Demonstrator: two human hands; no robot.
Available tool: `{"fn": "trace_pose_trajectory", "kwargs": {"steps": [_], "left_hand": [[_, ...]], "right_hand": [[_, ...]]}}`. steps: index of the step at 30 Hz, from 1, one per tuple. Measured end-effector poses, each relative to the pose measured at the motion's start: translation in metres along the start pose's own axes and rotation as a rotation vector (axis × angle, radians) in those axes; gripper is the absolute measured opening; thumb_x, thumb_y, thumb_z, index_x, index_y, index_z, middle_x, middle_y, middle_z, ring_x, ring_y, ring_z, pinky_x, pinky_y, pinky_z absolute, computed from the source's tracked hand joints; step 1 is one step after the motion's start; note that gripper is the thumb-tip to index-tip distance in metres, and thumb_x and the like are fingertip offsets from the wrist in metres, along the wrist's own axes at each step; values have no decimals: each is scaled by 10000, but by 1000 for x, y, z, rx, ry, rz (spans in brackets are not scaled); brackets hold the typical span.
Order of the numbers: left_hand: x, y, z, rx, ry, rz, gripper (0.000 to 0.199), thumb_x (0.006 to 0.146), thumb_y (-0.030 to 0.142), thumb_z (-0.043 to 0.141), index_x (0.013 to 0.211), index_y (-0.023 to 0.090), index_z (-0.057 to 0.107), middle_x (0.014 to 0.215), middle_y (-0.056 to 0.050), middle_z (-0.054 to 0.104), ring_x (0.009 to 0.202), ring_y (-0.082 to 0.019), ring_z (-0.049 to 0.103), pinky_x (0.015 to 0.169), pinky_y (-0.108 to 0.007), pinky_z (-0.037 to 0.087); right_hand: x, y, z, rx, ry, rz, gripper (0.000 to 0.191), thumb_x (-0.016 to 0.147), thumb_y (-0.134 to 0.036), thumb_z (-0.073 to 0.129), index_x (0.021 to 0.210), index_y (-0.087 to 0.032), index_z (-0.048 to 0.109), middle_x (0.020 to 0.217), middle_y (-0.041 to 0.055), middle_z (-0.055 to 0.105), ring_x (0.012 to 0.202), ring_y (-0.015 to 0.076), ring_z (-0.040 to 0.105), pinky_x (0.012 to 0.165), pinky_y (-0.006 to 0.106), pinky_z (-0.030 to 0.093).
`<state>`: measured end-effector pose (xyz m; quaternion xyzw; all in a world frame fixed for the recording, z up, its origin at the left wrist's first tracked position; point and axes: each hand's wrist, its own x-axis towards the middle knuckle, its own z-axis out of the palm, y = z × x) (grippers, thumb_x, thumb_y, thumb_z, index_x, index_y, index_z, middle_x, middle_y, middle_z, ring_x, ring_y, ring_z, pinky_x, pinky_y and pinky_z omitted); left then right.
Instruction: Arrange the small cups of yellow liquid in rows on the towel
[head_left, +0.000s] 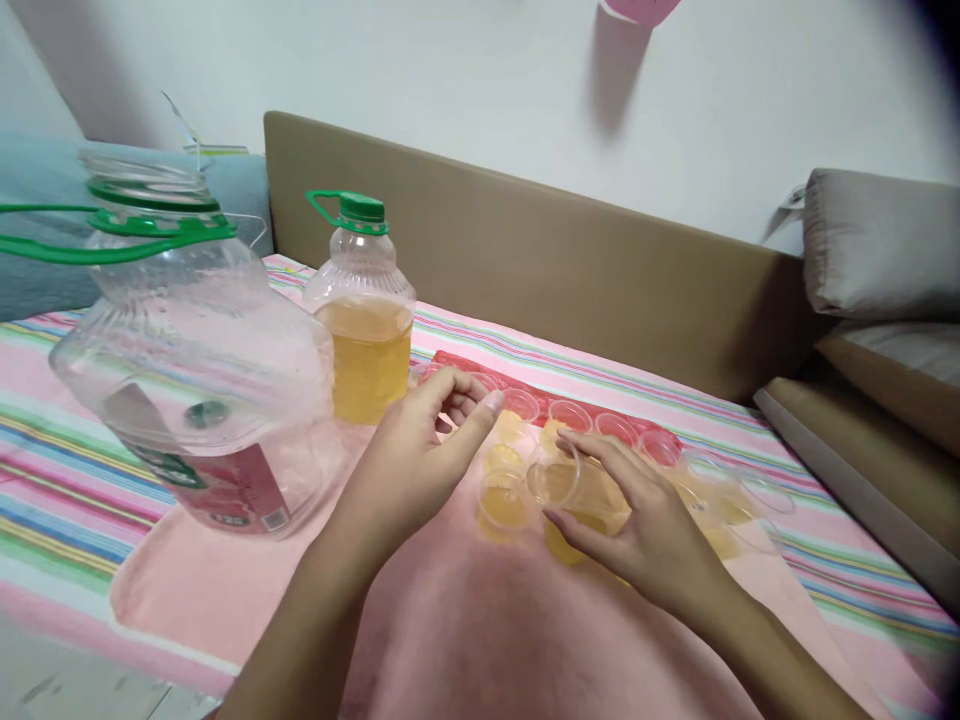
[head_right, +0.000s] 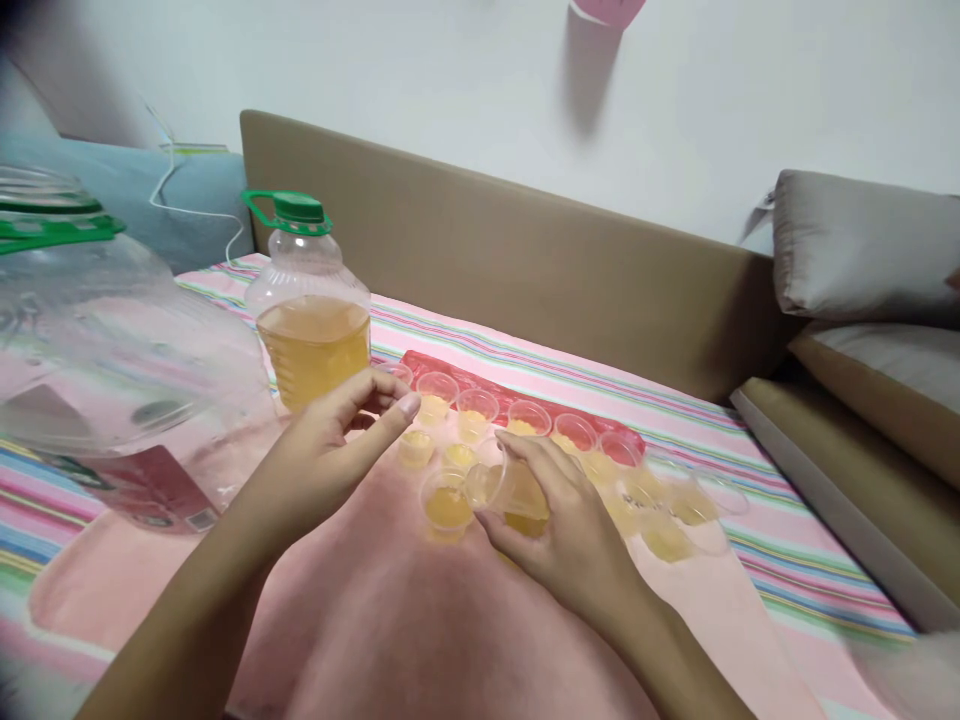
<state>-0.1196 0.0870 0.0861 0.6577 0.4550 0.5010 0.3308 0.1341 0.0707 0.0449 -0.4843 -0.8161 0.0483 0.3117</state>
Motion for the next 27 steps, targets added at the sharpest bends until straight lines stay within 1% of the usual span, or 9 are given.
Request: {"fn": "trace_pose_trajectory", "kwargs": {"steps": [5,10,16,20,23,25,27], "left_hand": [[1,0,0,33,-18,23,231,1024,435,604,936,226,649,913,17,666,869,-164,631,743,-292,466],[0,0,0,73,-18,53,225,1027,419,602,918,226,639,891,19,667,845,-166,631,733,-299,460],[-2,1,-1,107,-55,69,200,1024,387,598,907,229,635,875,25,672,844,-168,638,737,-305,459],[-2,1,0,132,-93,51,178,1021,385,593,944,236,651,925,18,709,876,-181,656,732,-314,456],[-1,-1,-1,168,-132,35,197,1023,419,583,961,245,653,956,13,721,895,-192,659,734,-323,451],[-2,-3,-4,210,-182,26,207,1017,440,579,979,250,651,975,6,720,885,-200,654,727,-329,447],[-4,-8,-9,276,-251,-7,215,981,468,618,1006,256,648,982,1,717,865,-212,651,716,-333,445]], "right_hand": [[3,-2,2,-5,-19,-42,515,941,-391,743,1414,-309,558,1405,78,658,1274,325,635,1051,564,545],[3,-2,3,-23,-47,-66,514,957,-378,717,1432,-294,541,1424,107,640,1295,346,617,1059,584,534],[5,-1,2,-47,-54,-109,548,966,-361,703,1476,-320,507,1409,91,639,1286,345,619,1049,574,537],[7,-1,2,-77,-74,-133,556,967,-325,685,1489,-323,492,1402,85,636,1286,340,611,1037,564,529],[8,-2,2,-92,-97,-153,563,970,-292,672,1497,-321,476,1408,84,626,1301,332,597,1041,559,515],[8,-3,2,-95,-104,-162,573,972,-281,670,1507,-317,468,1409,86,622,1305,328,590,1037,555,514],[8,-3,2,-100,-110,-166,583,975,-272,666,1520,-315,464,1409,90,618,1303,326,588,1031,554,515]]}}
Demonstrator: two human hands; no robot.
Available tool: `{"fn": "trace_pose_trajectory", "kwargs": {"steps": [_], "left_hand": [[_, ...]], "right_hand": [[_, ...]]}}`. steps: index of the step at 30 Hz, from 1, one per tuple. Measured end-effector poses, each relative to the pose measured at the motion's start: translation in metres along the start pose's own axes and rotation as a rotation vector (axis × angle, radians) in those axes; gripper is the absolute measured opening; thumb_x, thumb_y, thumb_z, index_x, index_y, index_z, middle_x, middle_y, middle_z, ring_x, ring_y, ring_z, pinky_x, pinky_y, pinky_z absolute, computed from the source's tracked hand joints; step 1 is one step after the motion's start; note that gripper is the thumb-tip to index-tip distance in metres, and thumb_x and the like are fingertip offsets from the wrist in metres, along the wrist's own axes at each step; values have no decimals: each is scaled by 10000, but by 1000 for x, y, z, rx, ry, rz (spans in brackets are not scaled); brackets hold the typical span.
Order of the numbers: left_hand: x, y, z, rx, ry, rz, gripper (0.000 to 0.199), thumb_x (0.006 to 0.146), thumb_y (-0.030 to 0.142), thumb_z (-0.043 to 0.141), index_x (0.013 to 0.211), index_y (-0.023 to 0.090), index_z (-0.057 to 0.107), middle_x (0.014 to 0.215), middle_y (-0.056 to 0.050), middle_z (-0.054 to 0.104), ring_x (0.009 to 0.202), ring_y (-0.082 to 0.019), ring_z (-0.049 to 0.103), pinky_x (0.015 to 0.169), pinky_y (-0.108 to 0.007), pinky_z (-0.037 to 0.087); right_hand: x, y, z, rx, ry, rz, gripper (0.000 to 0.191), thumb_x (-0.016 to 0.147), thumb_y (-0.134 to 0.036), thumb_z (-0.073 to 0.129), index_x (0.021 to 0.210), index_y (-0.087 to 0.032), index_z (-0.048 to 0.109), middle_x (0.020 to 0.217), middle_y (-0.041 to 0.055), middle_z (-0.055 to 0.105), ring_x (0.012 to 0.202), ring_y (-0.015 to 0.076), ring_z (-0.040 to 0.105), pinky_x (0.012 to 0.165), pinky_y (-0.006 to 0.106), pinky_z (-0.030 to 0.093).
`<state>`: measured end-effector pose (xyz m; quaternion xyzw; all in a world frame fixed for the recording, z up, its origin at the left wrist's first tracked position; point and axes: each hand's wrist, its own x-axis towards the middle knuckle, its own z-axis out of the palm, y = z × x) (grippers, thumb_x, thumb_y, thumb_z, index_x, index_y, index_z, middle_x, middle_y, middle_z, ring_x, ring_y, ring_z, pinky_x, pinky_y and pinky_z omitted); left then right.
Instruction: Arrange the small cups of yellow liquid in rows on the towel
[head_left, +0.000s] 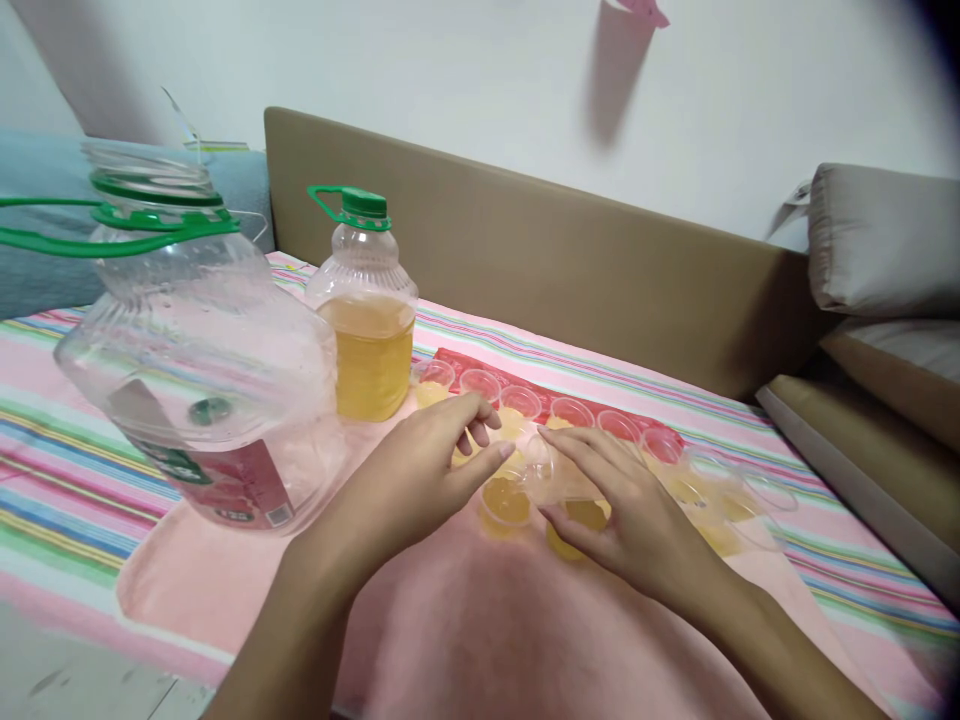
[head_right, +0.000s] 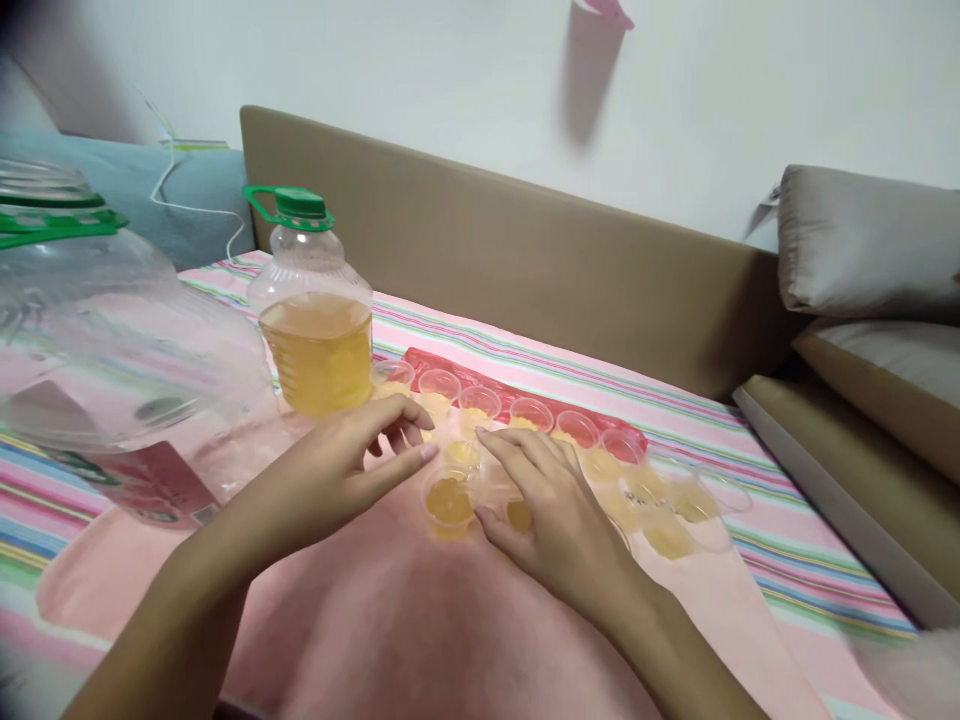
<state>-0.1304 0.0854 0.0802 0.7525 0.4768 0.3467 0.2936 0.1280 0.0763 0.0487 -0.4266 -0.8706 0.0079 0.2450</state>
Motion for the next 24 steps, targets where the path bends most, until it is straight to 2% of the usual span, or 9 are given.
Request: {"fn": "trace_pose_trajectory", "kwargs": {"steps": [5,8,14,24], "left_hand": [[-8,-15,-2,150,-246,-192,467,682,478,877,1019,250,647,926,-8,719,797,-253,663,631,-318,418],[-7,-20,6,186,-339,-258,514,639,445,894,1049,236,666,1007,-40,744,858,-283,689,658,-322,434],[-1,-29,27,212,-334,-214,678,642,484,890,1204,206,632,1155,-109,757,1008,-364,723,752,-380,492],[1,-28,26,158,-286,-139,476,740,447,819,1131,226,662,1136,-85,760,1018,-335,707,807,-402,500]], "right_hand": [[0,-1,0,-7,-2,-10,601,972,-250,643,1539,-322,456,1418,91,615,1305,331,585,1041,569,504],[-1,-1,0,-17,-4,-17,612,964,-233,628,1543,-321,452,1417,97,613,1302,333,585,1032,574,504],[-2,1,1,-27,-24,-33,647,934,-188,633,1543,-310,450,1408,100,597,1306,323,569,1038,575,505],[-3,0,1,-11,-32,-30,648,956,-193,638,1557,-322,432,1406,99,598,1315,325,557,1050,577,497]]}}
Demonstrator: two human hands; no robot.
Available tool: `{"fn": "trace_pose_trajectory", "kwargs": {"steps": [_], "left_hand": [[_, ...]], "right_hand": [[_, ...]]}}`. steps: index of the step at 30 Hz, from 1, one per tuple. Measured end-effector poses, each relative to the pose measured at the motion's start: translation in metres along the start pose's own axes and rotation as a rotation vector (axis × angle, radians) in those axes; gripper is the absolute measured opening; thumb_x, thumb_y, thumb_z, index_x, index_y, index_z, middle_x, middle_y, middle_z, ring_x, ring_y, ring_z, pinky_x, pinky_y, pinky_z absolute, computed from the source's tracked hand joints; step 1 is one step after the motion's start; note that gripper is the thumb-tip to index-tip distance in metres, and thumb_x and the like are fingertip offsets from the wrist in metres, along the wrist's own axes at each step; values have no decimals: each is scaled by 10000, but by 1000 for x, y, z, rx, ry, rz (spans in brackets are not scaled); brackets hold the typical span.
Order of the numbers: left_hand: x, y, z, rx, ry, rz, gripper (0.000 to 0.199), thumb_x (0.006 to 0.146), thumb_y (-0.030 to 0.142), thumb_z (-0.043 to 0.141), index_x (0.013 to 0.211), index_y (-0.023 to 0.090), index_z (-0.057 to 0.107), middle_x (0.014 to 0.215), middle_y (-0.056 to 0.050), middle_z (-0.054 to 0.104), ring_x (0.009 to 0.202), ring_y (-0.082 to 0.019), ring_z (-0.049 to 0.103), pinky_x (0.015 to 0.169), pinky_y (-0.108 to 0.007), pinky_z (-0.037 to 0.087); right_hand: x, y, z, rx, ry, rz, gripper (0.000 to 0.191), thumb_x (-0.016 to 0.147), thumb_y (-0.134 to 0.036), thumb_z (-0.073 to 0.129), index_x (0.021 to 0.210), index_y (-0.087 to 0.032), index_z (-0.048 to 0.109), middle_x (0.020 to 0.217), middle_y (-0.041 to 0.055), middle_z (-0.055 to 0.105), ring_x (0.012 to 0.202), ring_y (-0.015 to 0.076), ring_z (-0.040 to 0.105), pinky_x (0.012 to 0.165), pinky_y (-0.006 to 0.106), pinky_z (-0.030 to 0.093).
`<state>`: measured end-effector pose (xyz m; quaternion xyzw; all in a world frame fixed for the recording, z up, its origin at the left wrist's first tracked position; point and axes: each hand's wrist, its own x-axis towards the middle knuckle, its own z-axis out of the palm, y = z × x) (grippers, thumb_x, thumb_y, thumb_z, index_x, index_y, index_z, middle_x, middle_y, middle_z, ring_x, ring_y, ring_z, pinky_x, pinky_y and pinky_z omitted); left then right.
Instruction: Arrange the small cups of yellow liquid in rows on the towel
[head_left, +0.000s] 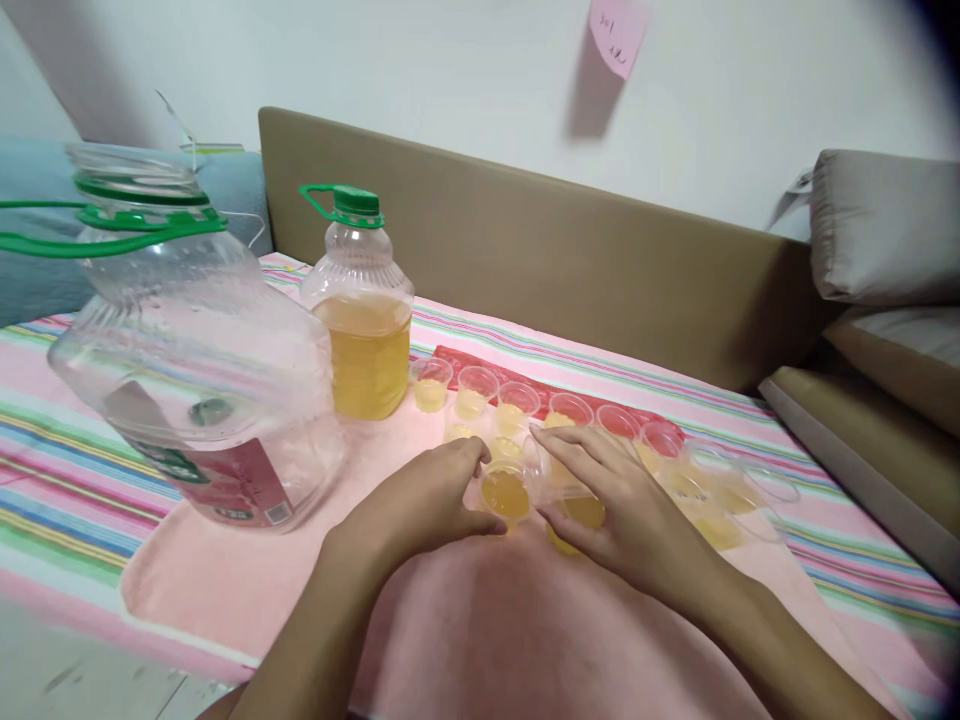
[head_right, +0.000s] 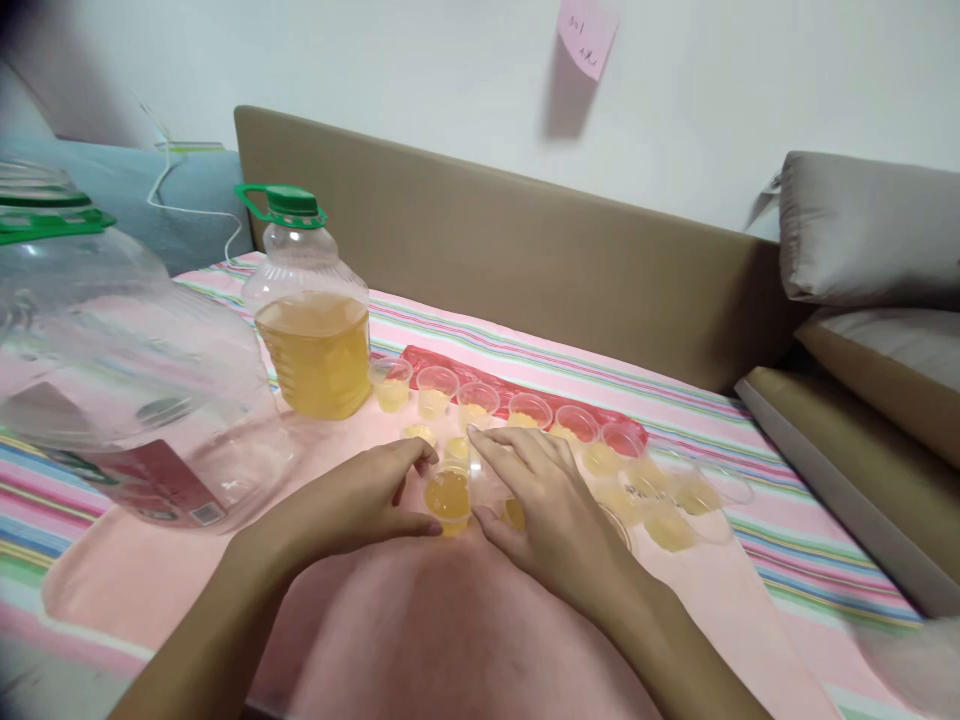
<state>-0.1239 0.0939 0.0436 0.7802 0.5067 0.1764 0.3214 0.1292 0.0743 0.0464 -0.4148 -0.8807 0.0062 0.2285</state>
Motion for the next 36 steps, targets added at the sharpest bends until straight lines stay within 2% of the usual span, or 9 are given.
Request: {"fn": "trace_pose_trajectory", "kwargs": {"steps": [5,17,36], "left_hand": [[4,0,2,18,-5,-1,529,733,504,830,1137,214,650,1113,-91,752,984,-330,701,762,-387,486],[5,8,-1,32,-54,2,410,745,463,775,1019,216,596,975,-37,707,841,-263,654,678,-347,428],[5,5,-3,23,-61,10,390,760,430,753,1054,217,610,951,-23,706,827,-256,656,678,-356,444]], "right_hand": [[1,-1,0,3,14,-7,616,973,-209,633,1550,-311,446,1402,97,603,1305,320,567,1040,560,509],[0,-2,0,-16,39,-16,604,999,-233,633,1567,-290,438,1395,97,607,1297,307,573,1039,548,520],[4,-2,3,-22,71,-50,609,975,-207,657,1540,-271,440,1434,96,623,1305,300,592,1056,551,533]]}}
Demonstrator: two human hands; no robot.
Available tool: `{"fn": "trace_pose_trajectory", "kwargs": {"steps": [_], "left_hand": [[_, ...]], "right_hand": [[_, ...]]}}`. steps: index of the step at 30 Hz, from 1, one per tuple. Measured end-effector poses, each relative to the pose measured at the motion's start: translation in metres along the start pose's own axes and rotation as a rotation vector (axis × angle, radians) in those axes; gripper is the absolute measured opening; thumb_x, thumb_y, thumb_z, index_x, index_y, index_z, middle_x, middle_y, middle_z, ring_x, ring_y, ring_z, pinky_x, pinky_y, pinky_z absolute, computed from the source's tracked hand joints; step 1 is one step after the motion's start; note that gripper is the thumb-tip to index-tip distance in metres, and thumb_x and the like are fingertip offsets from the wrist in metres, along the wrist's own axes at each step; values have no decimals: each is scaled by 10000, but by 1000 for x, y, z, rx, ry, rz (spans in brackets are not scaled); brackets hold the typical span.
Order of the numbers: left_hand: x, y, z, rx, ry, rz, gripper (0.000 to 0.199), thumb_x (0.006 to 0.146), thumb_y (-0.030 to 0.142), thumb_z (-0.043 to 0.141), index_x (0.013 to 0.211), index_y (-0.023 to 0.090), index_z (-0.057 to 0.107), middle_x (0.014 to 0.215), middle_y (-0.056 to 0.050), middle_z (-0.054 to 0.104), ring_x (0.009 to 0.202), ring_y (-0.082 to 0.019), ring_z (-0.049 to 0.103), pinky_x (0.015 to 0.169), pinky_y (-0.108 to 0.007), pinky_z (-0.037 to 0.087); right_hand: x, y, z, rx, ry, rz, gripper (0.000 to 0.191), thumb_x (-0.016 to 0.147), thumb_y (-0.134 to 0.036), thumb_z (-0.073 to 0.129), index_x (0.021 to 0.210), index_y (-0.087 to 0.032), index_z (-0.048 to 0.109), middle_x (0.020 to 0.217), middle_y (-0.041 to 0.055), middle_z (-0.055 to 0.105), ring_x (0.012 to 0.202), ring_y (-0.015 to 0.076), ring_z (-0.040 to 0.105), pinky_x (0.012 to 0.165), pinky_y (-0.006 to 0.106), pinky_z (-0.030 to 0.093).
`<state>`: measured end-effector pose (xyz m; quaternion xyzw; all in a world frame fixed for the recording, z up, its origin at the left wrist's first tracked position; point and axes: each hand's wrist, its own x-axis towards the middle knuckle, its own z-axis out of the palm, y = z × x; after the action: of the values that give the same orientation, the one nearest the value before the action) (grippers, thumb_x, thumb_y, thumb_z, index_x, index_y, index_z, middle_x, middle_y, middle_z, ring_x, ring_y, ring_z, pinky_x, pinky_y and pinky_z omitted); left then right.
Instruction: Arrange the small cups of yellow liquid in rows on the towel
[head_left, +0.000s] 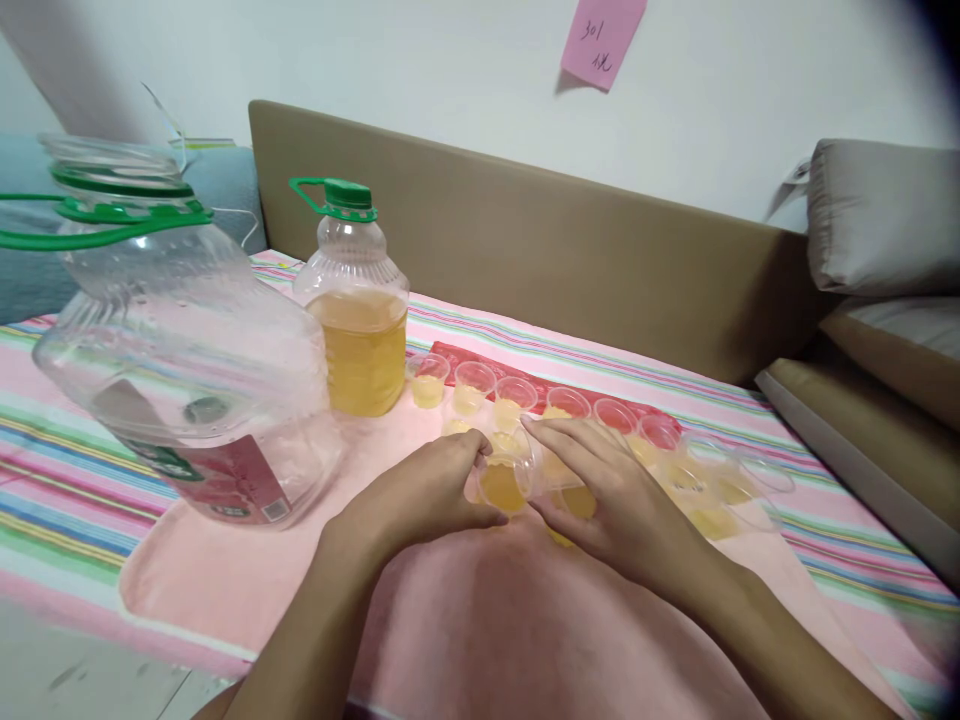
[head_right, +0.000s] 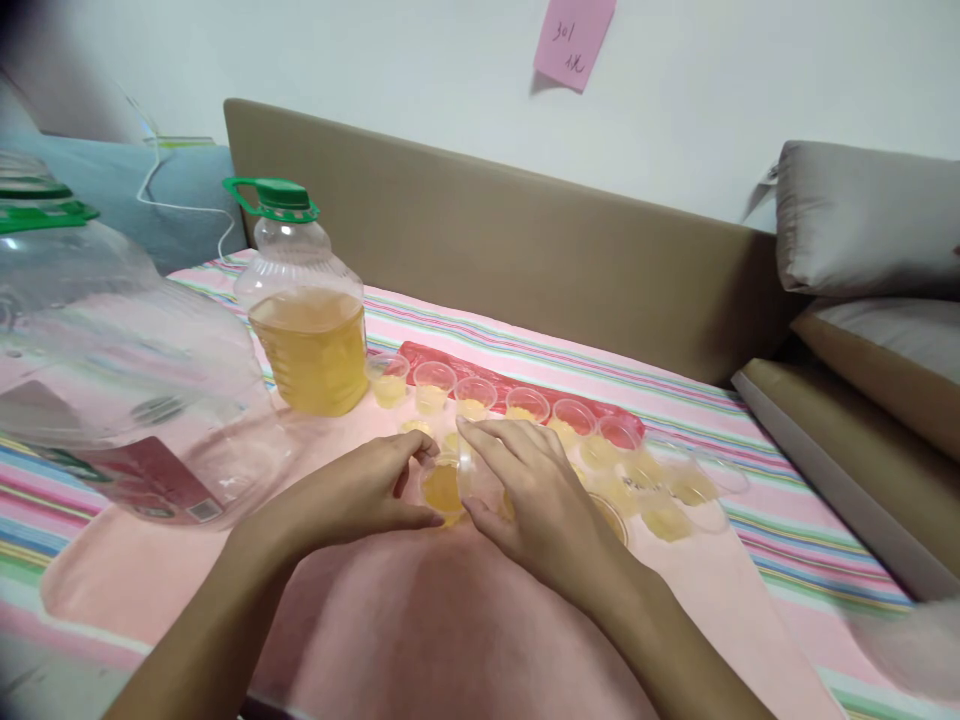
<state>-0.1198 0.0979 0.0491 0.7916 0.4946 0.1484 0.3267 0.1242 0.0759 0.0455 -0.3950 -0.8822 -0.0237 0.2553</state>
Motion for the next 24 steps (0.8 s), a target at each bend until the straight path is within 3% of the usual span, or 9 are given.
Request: {"fn": "trace_pose_trajectory", "kwargs": {"steps": [10,15,24], "left_hand": [[0,-7,0,9,-8,-6,461,753,443,772,1131,214,643,1123,-62,738,954,-292,691,740,-374,475],[0,-8,2,13,-18,-24,595,727,508,811,1216,213,642,1212,-89,741,1048,-320,703,784,-383,504],[-1,-2,0,31,-20,9,555,781,461,728,1260,190,657,1114,-98,757,938,-313,709,737,-377,492]], "right_hand": [[0,0,0,9,11,32,619,974,-240,647,1547,-283,417,1462,82,628,1336,306,598,1082,550,530],[0,1,-5,-16,13,45,591,992,-279,652,1536,-292,420,1467,81,630,1328,312,607,1064,559,539],[-2,7,-13,26,9,53,601,1002,-299,670,1549,-283,421,1450,112,629,1328,337,596,1066,586,534]]}}
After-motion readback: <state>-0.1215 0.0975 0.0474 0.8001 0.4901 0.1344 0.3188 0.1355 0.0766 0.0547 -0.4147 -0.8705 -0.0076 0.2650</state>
